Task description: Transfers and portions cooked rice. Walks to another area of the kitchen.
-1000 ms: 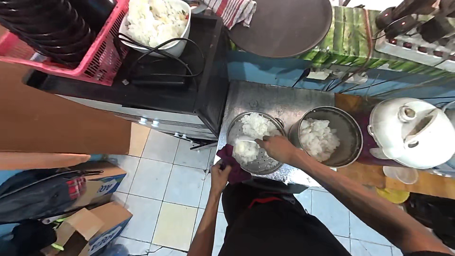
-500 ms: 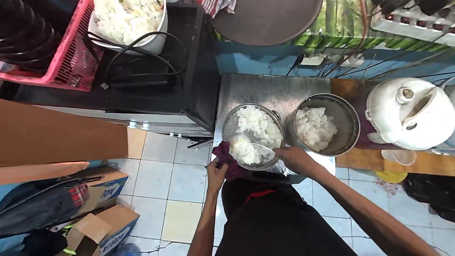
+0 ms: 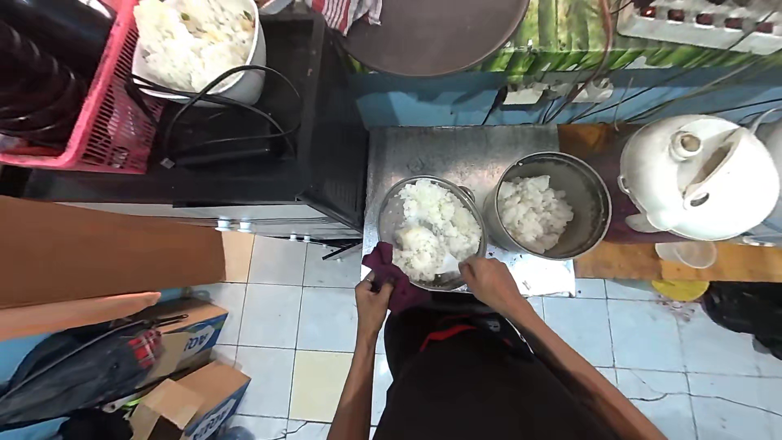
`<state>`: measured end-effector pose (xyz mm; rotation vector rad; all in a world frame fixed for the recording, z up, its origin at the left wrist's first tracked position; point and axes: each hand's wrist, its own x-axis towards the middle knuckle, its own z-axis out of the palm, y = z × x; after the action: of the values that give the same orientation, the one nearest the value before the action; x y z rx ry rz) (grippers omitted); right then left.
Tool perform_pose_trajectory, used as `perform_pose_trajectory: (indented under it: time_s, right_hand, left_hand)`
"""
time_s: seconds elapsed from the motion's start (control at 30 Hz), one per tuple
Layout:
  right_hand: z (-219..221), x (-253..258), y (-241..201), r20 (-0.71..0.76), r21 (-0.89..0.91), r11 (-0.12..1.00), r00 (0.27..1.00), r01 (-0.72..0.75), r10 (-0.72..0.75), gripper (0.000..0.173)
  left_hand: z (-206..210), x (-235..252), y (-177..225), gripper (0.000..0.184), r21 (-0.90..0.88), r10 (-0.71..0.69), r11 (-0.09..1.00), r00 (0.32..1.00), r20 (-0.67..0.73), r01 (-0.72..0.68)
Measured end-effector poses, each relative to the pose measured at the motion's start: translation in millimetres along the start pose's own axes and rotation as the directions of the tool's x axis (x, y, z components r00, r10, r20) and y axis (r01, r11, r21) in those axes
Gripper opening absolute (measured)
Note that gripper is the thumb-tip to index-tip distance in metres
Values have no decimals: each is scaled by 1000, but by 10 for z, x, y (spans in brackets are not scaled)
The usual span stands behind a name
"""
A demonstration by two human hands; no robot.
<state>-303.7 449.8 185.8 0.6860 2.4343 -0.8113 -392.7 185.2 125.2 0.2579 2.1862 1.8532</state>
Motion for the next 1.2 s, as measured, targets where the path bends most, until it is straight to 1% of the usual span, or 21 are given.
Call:
perform_pose_trajectory:
  time_s: [0.07,0.1,0.2,0.3,0.4,0.53,0.67,0.73,0.8,0.87,0.93,1.07,1.2]
  right_hand:
    - [-21,146,-94,-28,13,1000,1000,-5,6,46]
    - [-38,231,-116,-47,18,1000,999,17,-16,45]
    - [-141,481,-151,-100,-7,987,982,162,-162,44]
    - [-257,709,-177,-134,-26,944,935,329,-329,42]
    - [-324,848,-250,-136,-41,904,894,425,-427,40]
    - [-293,957,-330,-152,-21,901,889,433,-431,38]
    - [-203,1080,-351,-104,33,893,890,449,-444,38]
    - [-146,1162,-297,-84,134,872,882,471,-464,39]
    - [-79,1228,-176,-71,278,834,876,477,-477,40]
    - [-90,1223,-59,-60,410,785,872,465,-485,39]
    - [-152,1168,19,-59,484,745,866,459,-496,37]
    - [-235,1022,98,-101,524,705,857,478,-506,34]
    - [-310,877,160,-110,501,738,879,452,-464,34]
  left_hand:
    - [0,-26,-4,8,25,1,1000,1000,7,-2]
    - [3,-47,-3,8,33,0,999,1000,12,-1]
    - [8,-75,-15,9,26,25,999,999,23,-26]
    - [12,-46,-4,9,48,39,998,999,26,-41]
    - [16,-39,20,8,48,26,998,999,32,-28]
    - [21,-44,10,10,69,-2,998,1000,19,1]
    - [16,-66,-3,9,94,-32,995,999,18,30]
    - [0,-68,-32,9,90,-35,995,999,23,33]
    - [-12,-71,-43,10,75,-39,997,999,37,36]
    - [-9,-63,-39,10,62,-42,997,998,41,39]
    - [-2,-37,-24,11,54,-41,998,999,30,39]
    - [-2,35,-23,10,36,-40,999,999,2,39]
    - [-24,40,-38,9,50,-42,998,999,5,42]
